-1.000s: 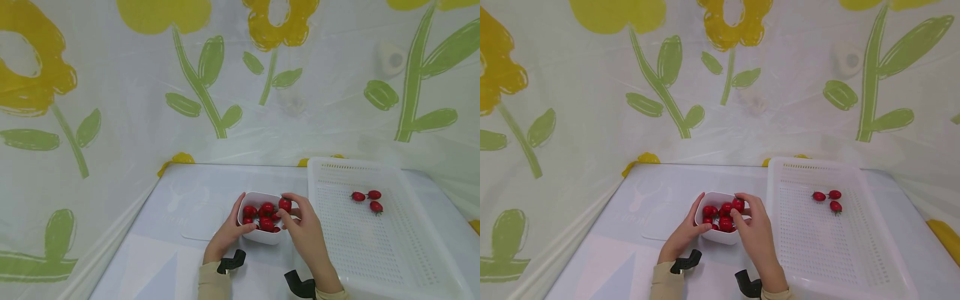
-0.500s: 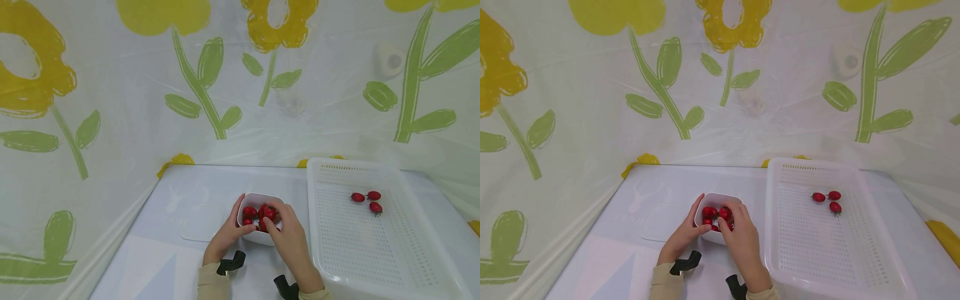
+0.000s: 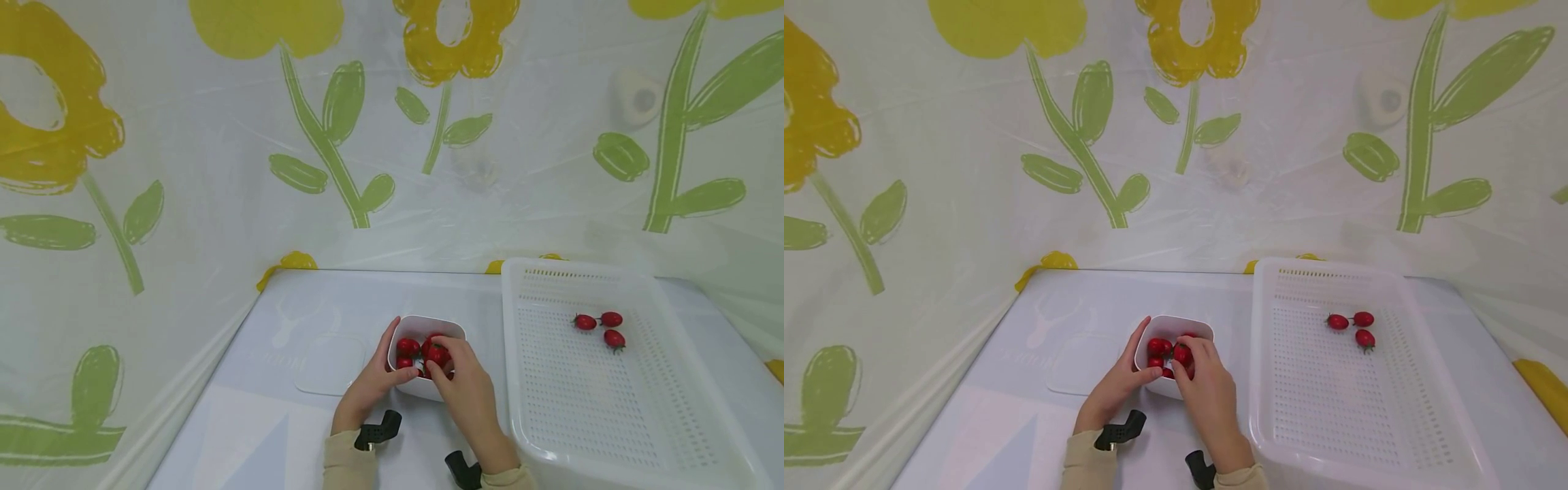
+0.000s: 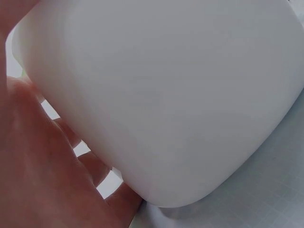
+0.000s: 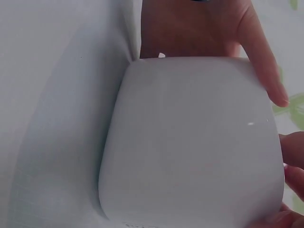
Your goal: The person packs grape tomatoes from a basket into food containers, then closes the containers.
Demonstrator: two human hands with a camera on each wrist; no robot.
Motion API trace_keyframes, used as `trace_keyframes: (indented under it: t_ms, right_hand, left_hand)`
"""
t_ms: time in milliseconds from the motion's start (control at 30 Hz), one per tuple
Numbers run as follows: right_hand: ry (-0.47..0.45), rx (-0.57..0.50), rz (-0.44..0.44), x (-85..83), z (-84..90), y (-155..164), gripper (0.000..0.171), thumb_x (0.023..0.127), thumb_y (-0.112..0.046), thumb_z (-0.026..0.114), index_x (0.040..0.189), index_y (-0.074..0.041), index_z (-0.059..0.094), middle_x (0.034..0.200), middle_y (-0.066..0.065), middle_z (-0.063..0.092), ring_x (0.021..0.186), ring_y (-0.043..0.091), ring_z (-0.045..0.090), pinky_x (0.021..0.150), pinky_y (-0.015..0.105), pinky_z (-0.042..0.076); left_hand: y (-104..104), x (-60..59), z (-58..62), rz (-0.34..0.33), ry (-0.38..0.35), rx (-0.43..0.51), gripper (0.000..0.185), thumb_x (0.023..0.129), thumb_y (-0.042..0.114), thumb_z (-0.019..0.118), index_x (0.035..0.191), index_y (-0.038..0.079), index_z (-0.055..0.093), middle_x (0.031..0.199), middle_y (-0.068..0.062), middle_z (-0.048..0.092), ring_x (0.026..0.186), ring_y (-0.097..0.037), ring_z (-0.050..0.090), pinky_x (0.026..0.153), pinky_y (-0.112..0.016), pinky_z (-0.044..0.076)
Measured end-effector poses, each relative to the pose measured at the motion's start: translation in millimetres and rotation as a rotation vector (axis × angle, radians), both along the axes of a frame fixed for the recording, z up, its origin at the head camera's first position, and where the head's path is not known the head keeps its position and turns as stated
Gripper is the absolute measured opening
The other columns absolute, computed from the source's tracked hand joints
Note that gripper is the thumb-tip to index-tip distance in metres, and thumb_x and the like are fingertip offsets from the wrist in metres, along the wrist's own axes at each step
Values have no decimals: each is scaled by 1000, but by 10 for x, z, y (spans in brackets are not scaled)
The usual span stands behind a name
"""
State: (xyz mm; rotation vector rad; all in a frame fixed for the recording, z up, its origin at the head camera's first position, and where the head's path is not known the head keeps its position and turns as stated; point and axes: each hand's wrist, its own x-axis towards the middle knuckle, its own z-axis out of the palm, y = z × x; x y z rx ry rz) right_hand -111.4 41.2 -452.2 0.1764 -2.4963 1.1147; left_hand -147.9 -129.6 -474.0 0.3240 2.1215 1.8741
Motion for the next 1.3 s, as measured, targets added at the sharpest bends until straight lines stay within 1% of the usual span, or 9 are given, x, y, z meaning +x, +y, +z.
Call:
trace_keyframes:
  t_ms: [133, 333, 467, 600, 733, 900, 1000, 1133, 1300]
  right_hand:
    - [44, 35, -9, -4, -21, -11, 39, 75, -16, 71, 112, -22, 57, 101, -4, 53, 65, 3, 47, 56, 19, 46]
    - [75, 46, -18, -10, -42, -17, 41, 75, -14, 72, 113, -20, 58, 108, -1, 52, 66, 4, 49, 58, 20, 48]
    - [79, 33, -16, -9, -40, -15, 40, 75, -13, 71, 113, -19, 58, 110, 0, 51, 66, 6, 49, 54, 18, 47]
    - [67, -14, -11, -2, -26, -10, 36, 77, -12, 68, 111, -18, 59, 110, -1, 50, 63, 5, 46, 51, 17, 44]
    - [63, -68, -8, 9, 1, -3, 31, 80, -13, 65, 110, -18, 60, 109, -4, 50, 62, 4, 44, 50, 17, 44]
    - [106, -110, 8, 47, 69, -5, 29, 81, -12, 64, 109, -17, 60, 109, -6, 50, 64, 4, 45, 53, 18, 45]
    - [126, -140, 27, 84, 138, -4, 28, 81, -11, 63, 109, -17, 60, 109, -9, 50, 67, 3, 46, 54, 18, 46]
    - [168, -185, 67, 133, 251, 17, 27, 82, -10, 62, 107, -19, 60, 106, -11, 51, 70, 3, 48, 52, 18, 45]
    - [214, -206, 113, 189, 396, 80, 27, 83, -9, 61, 108, -20, 60, 100, -8, 55, 72, 4, 50, 51, 20, 44]
  left_hand:
    - [12, 61, 133, -9, -10, -8, 85, 78, 34, 67, 141, 40, 10, 145, 4, 15, 131, -24, 13, 97, -58, 23]
    - [18, 69, 147, -8, 0, -19, 86, 78, 35, 66, 142, 37, 9, 145, 3, 15, 131, -25, 15, 96, -57, 25]
    - [19, 78, 162, -14, -7, 0, 86, 79, 33, 66, 142, 35, 8, 144, 0, 16, 130, -26, 17, 97, -56, 25]
    - [19, 88, 179, -19, -16, 10, 85, 79, 32, 66, 142, 36, 8, 143, 0, 19, 129, -25, 20, 98, -53, 27]
    - [15, 59, 122, -15, -17, 18, 84, 79, 32, 66, 141, 39, 10, 142, 1, 20, 128, -25, 21, 97, -54, 27]
    - [3, -33, -64, 4, -7, 20, 79, 79, 29, 66, 136, 49, 14, 140, 6, 23, 128, -23, 22, 96, -54, 28]
    - [0, -68, -146, 10, 5, 16, 78, 80, 28, 65, 135, 52, 15, 139, 7, 24, 127, -22, 23, 96, -54, 29]
    - [-2, -80, -181, 7, 22, 23, 79, 80, 27, 64, 136, 50, 14, 139, 7, 24, 127, -23, 24, 95, -54, 29]
    - [0, -75, -159, 9, 15, 14, 79, 80, 27, 65, 136, 50, 13, 139, 8, 24, 127, -23, 22, 95, -55, 29]
